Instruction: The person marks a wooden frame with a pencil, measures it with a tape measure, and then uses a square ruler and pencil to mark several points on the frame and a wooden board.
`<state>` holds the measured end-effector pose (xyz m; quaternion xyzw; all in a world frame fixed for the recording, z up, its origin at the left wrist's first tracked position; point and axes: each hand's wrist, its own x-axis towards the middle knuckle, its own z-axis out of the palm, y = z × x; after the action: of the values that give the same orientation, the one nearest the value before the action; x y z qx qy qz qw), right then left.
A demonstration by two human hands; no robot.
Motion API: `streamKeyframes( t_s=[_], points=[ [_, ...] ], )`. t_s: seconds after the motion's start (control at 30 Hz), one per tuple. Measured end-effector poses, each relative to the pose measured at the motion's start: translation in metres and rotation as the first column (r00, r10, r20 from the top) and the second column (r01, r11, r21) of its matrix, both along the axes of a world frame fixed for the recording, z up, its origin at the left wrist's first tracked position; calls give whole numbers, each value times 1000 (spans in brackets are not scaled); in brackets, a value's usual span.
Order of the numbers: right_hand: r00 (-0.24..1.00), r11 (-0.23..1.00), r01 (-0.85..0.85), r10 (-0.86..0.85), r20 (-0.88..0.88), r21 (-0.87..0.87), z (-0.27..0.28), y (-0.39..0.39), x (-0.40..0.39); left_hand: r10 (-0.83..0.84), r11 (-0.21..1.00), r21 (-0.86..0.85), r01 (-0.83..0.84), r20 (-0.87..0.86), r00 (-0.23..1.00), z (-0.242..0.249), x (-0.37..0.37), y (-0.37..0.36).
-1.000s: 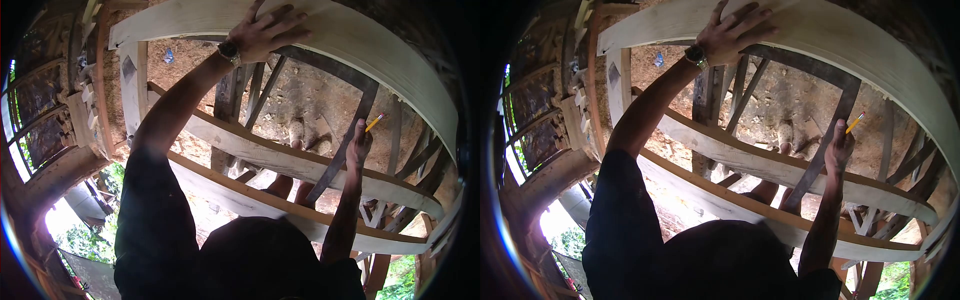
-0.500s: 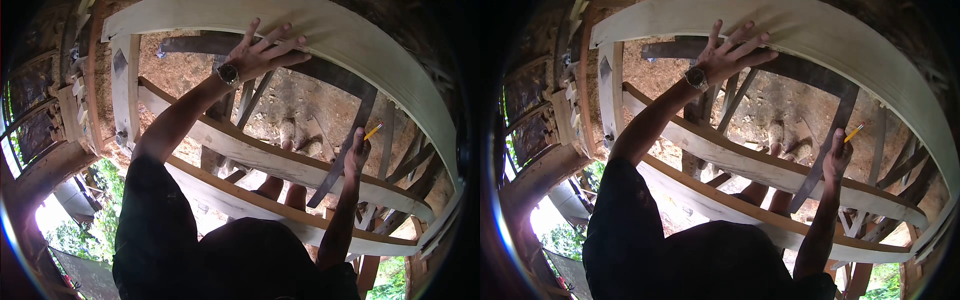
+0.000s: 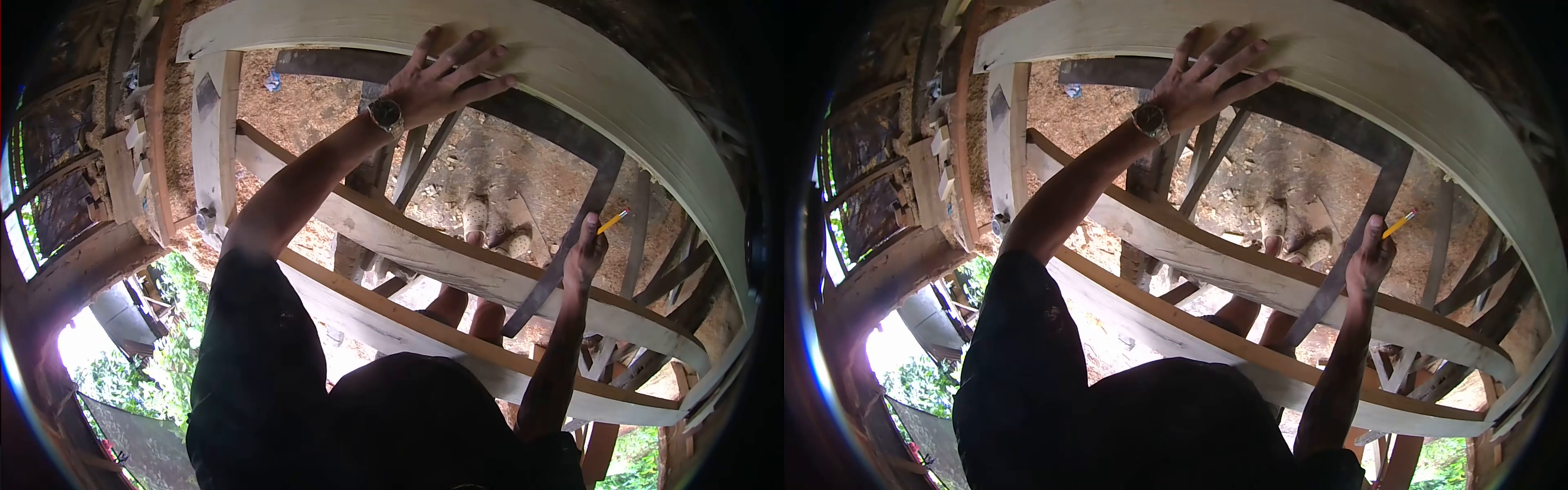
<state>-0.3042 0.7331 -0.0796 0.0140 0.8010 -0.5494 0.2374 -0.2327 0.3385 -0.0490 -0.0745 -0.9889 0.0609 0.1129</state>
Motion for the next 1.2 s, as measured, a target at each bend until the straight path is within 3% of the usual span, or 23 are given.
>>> streamKeyframes(
  t_s=[0.17,0.33,0.43,0.5,0.6,0.63,0.67,0.73,0.77,0.87,0.9,0.97,1.03,1.07,1.2],
  points=[
    [992,1000,-23,25,-121,15,-2,-4,2,-1,999,-54,2,11,1000,-3,-2,-3],
    [996,999,-42,44,-77,29,8,-6,1,-43,999,30,45,-70,997,-2,-3,-7],
    [998,999,-26,27,-55,24,6,-6,2,-55,998,23,55,-26,998,2,-4,-10],
    [999,999,29,-29,37,-15,-1,-2,3,-26,999,-35,29,86,996,10,-5,-12],
    [1000,998,16,-16,-10,61,6,-9,7,95,979,-197,-48,240,966,16,-7,-17],
    [998,995,0,5,-56,99,11,-11,7,124,992,-55,-113,293,948,25,-12,-17],
    [995,995,-10,19,-93,100,3,-6,5,129,991,-83,-108,307,943,28,-14,-16],
    [995,992,-67,74,-68,108,9,-5,4,85,995,-57,-76,182,980,24,-12,-19],
    [993,996,-81,84,-89,32,15,-7,3,49,998,-33,-45,129,990,23,-13,-19],
    [997,999,-15,18,-69,51,12,-3,9,213,977,-94,-193,309,927,27,-9,-13],
    [1000,1000,16,-16,-26,-27,12,-3,12,105,994,-61,-95,200,974,24,-8,-16],
    [999,996,17,-13,-53,88,20,-7,13,82,995,-68,-71,175,981,32,-6,-12],
    [998,997,-34,37,-47,73,18,-3,10,55,998,25,-61,205,977,44,-12,-12],
    [988,1000,-11,12,-156,6,14,-9,9,37,995,83,-56,215,976,47,-14,-12],
    [998,999,-12,14,-56,33,15,-11,5,-3,999,-35,5,60,998,41,-15,-18]
  ],
)
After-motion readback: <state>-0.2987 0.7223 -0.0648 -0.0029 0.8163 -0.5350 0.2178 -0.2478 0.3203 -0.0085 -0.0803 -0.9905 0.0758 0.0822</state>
